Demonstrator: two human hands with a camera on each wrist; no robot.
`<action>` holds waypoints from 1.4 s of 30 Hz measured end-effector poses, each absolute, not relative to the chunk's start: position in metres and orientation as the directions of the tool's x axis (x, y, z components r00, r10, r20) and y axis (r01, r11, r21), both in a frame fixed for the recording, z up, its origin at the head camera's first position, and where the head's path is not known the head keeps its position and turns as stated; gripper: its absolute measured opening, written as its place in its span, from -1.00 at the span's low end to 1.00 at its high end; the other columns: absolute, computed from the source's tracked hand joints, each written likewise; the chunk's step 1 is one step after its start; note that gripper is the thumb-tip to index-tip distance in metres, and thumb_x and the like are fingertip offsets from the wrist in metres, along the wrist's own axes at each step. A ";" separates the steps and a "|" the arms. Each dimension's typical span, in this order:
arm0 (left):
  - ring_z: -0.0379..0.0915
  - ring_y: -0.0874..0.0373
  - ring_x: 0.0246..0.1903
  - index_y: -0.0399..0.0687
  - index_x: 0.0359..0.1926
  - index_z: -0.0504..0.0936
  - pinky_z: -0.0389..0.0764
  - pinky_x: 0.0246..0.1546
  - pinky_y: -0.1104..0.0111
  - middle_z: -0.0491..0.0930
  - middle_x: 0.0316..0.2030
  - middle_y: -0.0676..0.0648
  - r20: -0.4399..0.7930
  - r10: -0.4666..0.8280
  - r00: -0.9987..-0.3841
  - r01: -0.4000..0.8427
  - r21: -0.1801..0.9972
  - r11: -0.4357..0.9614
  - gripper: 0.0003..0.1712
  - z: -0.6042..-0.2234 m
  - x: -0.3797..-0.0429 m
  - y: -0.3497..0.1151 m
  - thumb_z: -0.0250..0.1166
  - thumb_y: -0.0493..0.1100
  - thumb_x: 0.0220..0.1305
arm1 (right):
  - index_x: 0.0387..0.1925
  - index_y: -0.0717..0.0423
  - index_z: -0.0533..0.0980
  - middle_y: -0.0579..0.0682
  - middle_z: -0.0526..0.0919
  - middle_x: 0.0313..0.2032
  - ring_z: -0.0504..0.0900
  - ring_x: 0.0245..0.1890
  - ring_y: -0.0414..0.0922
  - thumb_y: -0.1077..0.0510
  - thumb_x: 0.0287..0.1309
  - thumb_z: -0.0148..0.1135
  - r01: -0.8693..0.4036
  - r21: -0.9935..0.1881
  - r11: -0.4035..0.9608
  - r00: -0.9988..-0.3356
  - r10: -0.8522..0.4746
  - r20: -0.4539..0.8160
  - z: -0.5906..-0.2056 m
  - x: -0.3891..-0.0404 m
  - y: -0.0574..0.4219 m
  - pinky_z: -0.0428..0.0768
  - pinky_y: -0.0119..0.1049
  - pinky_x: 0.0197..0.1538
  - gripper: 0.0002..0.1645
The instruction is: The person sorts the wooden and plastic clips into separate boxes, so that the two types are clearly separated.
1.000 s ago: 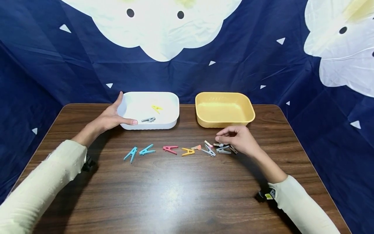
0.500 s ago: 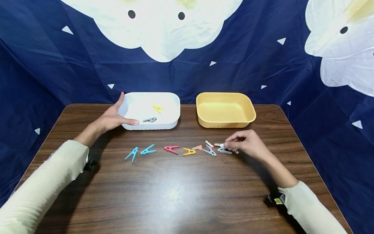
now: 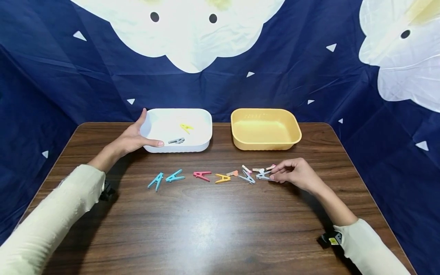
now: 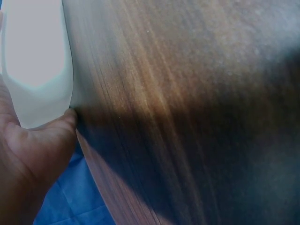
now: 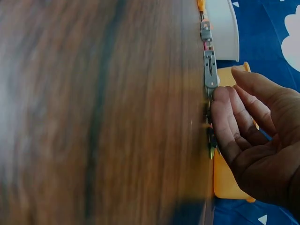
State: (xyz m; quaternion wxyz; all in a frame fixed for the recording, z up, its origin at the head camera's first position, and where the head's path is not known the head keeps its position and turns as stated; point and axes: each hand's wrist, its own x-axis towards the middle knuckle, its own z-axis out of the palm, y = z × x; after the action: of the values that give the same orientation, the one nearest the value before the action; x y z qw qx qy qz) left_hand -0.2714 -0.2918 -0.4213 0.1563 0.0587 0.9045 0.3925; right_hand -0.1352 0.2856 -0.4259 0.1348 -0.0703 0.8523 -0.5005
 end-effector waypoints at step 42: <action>-0.65 -0.14 0.84 0.41 0.75 -0.70 -0.23 0.83 -0.25 -0.64 0.80 0.14 -0.238 0.221 -0.946 -0.026 0.733 0.679 0.79 -0.423 -0.275 -0.292 0.75 0.17 0.22 | -0.26 -0.12 0.93 -0.15 0.94 -0.25 0.66 -0.23 -0.33 0.12 0.23 0.72 -0.161 -0.691 0.705 -0.936 -0.330 -0.119 -0.426 -0.137 0.282 0.58 -0.43 -0.13 -0.94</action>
State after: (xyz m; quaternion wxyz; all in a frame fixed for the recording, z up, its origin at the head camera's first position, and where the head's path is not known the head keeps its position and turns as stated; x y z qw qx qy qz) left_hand -0.2745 -0.2924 -0.4226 0.1558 0.0542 0.9030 0.3967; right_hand -0.1375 0.2817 -0.4260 0.1176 -0.1341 0.9158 -0.3598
